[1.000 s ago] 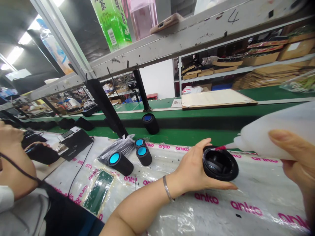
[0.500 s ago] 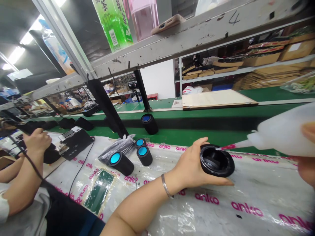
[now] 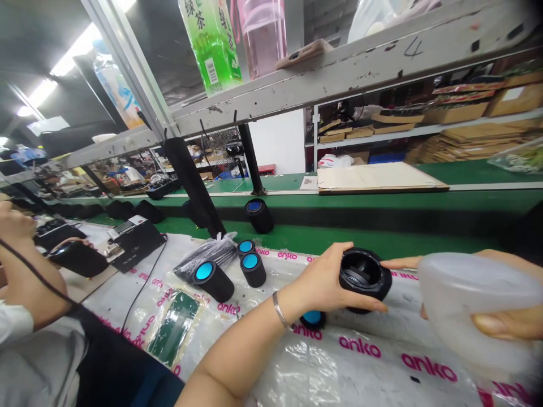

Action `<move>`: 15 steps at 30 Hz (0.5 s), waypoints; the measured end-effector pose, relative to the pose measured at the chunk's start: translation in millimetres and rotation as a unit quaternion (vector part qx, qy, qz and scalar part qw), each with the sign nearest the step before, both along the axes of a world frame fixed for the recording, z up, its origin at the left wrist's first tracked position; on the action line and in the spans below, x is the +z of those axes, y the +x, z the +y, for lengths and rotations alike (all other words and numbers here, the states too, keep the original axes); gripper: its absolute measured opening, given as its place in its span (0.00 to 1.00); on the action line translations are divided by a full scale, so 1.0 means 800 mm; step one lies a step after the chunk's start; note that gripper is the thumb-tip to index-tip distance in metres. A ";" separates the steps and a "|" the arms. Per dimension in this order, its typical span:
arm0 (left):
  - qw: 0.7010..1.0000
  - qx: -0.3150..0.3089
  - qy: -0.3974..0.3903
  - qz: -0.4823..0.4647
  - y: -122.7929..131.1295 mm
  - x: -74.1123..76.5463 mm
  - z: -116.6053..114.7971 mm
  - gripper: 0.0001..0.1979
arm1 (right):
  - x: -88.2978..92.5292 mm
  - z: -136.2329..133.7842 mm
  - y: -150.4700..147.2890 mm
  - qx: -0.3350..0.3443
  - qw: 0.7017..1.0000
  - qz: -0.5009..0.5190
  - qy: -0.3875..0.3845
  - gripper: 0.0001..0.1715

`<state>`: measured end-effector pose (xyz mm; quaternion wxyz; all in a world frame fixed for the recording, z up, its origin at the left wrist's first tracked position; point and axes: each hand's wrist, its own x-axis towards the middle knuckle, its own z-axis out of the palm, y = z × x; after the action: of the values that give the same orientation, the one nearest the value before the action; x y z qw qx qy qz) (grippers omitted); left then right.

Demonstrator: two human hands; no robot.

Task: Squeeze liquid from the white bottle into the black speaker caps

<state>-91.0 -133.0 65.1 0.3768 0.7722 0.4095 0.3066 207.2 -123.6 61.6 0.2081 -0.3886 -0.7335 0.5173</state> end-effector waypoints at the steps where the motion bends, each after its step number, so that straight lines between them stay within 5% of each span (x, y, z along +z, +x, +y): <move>1: 1.000 -0.002 0.000 0.003 0.000 0.000 0.000 0.53 | 0.002 0.001 -0.003 0.026 0.999 -0.022 0.006 0.32; 6: 1.000 0.000 0.021 -0.010 0.000 0.001 -0.001 0.50 | 0.001 0.001 -0.005 0.015 0.999 -0.050 -0.006 0.21; 10: 0.999 -0.009 0.036 -0.024 0.001 0.002 -0.001 0.44 | -0.009 0.003 0.006 -0.042 0.998 0.015 -0.045 0.22; 15: 1.000 -0.005 0.022 -0.014 -0.001 0.002 -0.001 0.49 | -0.026 0.014 0.026 -0.130 0.989 -0.052 0.043 0.26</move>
<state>-91.4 -133.9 67.1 0.3666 0.7779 0.3936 0.3248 227.7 -112.5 41.1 0.2513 -0.4981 -0.7080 0.4330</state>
